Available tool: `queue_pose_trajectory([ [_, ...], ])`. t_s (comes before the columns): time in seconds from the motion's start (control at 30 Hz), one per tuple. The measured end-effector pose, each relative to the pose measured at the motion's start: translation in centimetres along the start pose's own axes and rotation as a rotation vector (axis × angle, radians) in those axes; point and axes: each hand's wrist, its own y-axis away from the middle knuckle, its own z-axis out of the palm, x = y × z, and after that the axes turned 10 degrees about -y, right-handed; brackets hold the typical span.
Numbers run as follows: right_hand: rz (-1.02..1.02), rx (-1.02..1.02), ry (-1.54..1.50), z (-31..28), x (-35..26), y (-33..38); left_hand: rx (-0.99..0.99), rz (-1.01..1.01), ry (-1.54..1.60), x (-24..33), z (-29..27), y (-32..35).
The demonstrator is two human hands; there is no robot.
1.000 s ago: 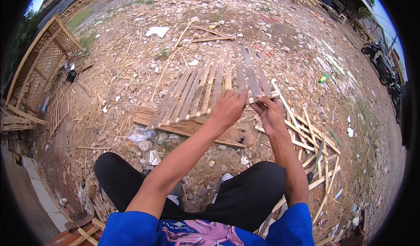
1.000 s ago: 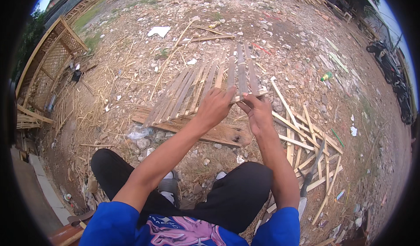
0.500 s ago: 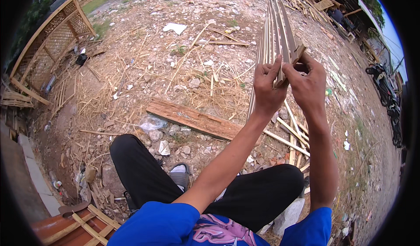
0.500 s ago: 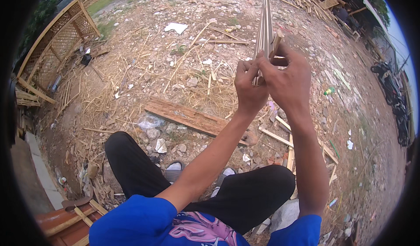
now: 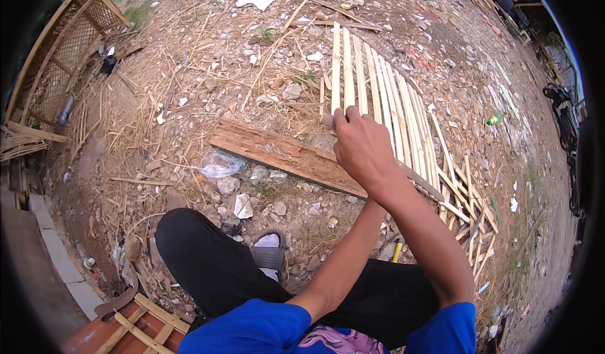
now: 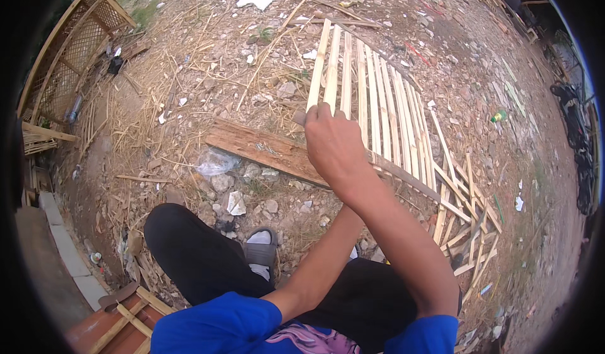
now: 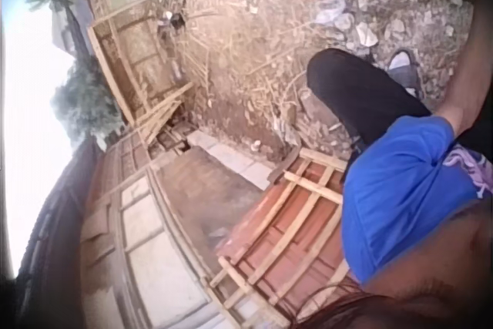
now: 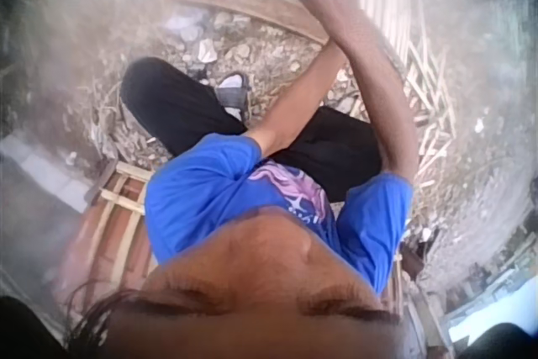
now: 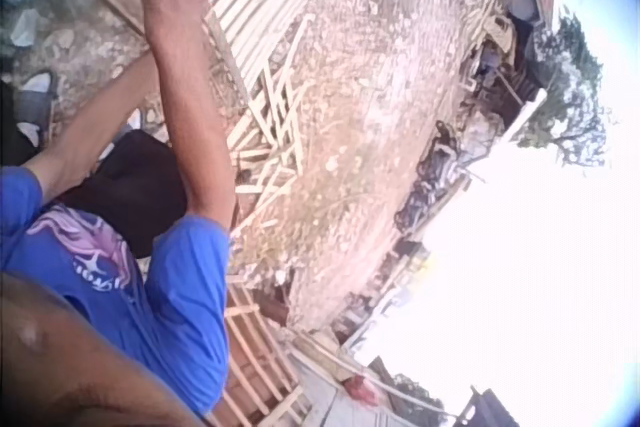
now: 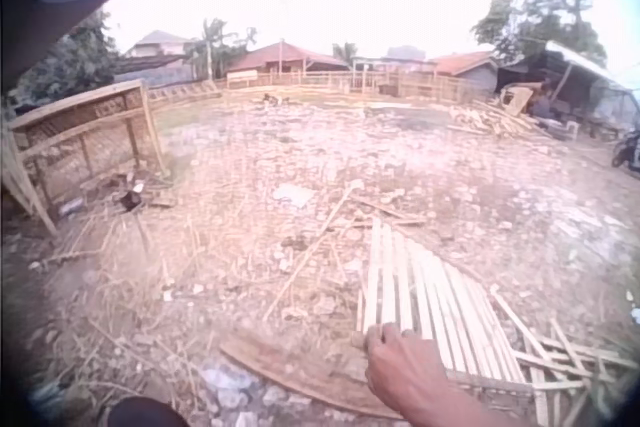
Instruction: The person aligns bamboo slats along a wooden strip, inserts nails by hand, and secures them in place using a hammer.
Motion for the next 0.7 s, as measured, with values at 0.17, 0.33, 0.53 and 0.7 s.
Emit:
queue_pose_trajectory([
  [0.17,-0.095,-0.085,-0.011,6.8,1.4,1.2,-0.075,-0.304,0.12,-4.9,-2.3,1.6],
  [0.33,-0.11,-0.187,0.058,8.7,1.1,2.4,-0.171,-0.594,0.497,-5.8,-4.5,0.2],
  [0.53,-0.023,-0.188,-0.072,12.2,1.5,4.4,-0.454,-0.83,0.932,-5.6,-12.0,-3.1],
  [0.7,0.034,-0.246,-0.135,14.3,2.1,7.2,-0.586,-0.771,0.782,-9.7,-17.5,-3.8],
])
